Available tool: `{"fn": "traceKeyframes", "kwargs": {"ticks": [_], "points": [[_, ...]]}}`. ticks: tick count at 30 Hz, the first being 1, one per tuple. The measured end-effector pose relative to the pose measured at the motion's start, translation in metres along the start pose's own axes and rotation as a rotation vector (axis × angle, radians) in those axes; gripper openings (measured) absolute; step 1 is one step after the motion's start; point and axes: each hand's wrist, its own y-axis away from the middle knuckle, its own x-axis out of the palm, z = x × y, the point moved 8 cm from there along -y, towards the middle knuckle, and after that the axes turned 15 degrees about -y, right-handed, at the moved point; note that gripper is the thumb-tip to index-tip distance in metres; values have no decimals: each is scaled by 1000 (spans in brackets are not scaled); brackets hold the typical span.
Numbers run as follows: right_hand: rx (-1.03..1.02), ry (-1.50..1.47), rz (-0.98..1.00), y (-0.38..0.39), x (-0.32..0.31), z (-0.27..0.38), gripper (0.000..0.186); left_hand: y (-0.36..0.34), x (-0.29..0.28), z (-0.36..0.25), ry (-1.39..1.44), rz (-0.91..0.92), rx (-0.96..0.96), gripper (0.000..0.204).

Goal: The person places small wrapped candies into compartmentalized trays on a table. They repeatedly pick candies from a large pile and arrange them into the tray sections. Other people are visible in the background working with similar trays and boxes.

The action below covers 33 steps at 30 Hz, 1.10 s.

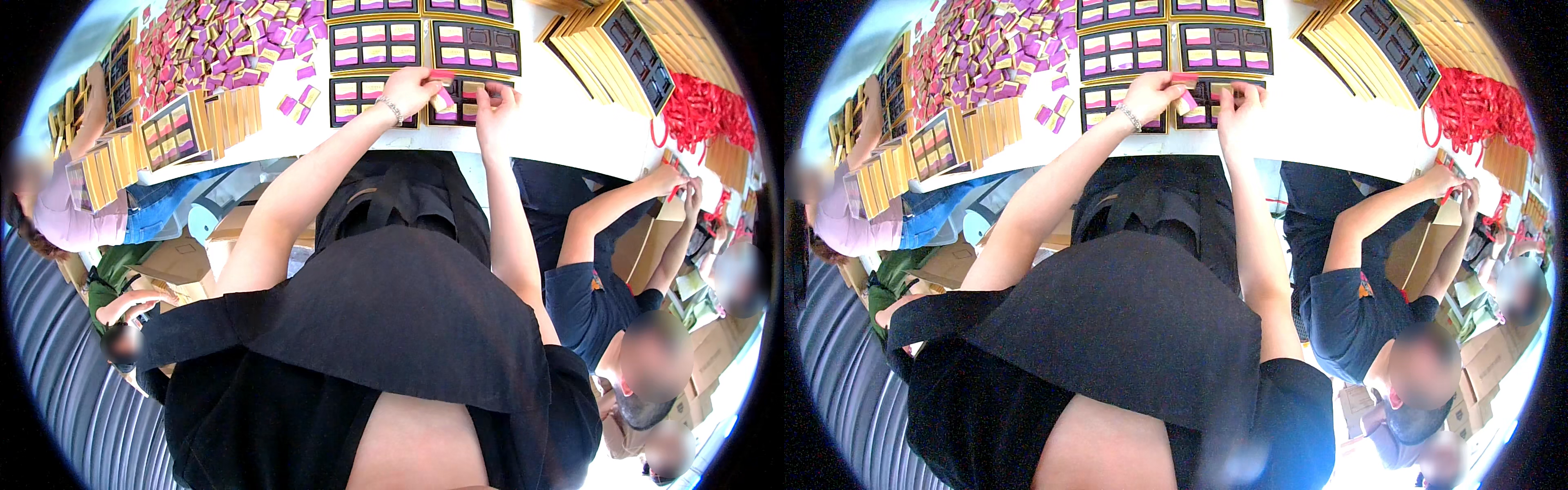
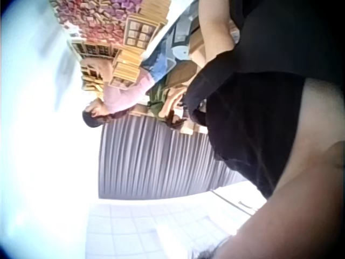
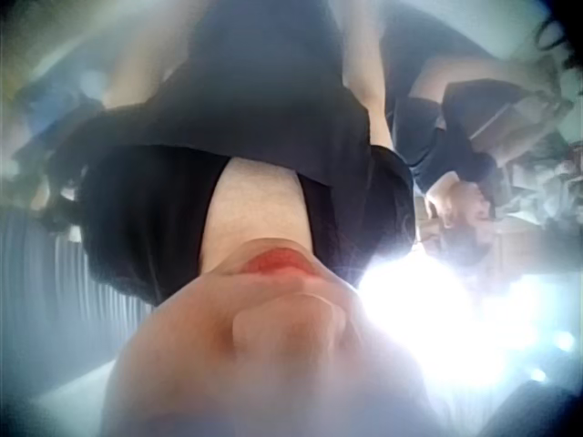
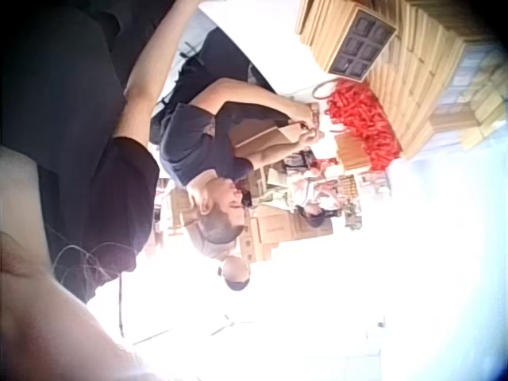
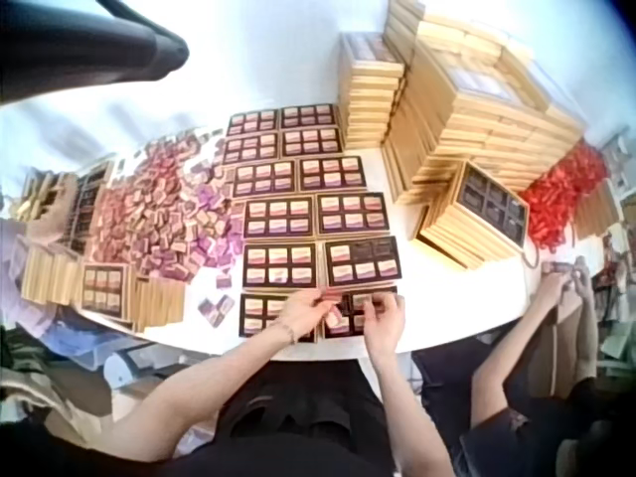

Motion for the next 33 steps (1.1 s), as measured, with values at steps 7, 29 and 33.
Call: {"fn": "traceKeyframes", "kwargs": {"ticks": [7, 29, 33], "points": [[368, -456, 171, -10, -3, -37, 24, -4, -13, -42, -58, 148, 228, 25], [35, 205, -86, -8, -46, -23, 21, 41, 11, -56, -601, -342, 472, 36], [-247, 461, 96, 5, -36, -7, 41, 56, 29, -65, -739, -247, 451, 59]]}}
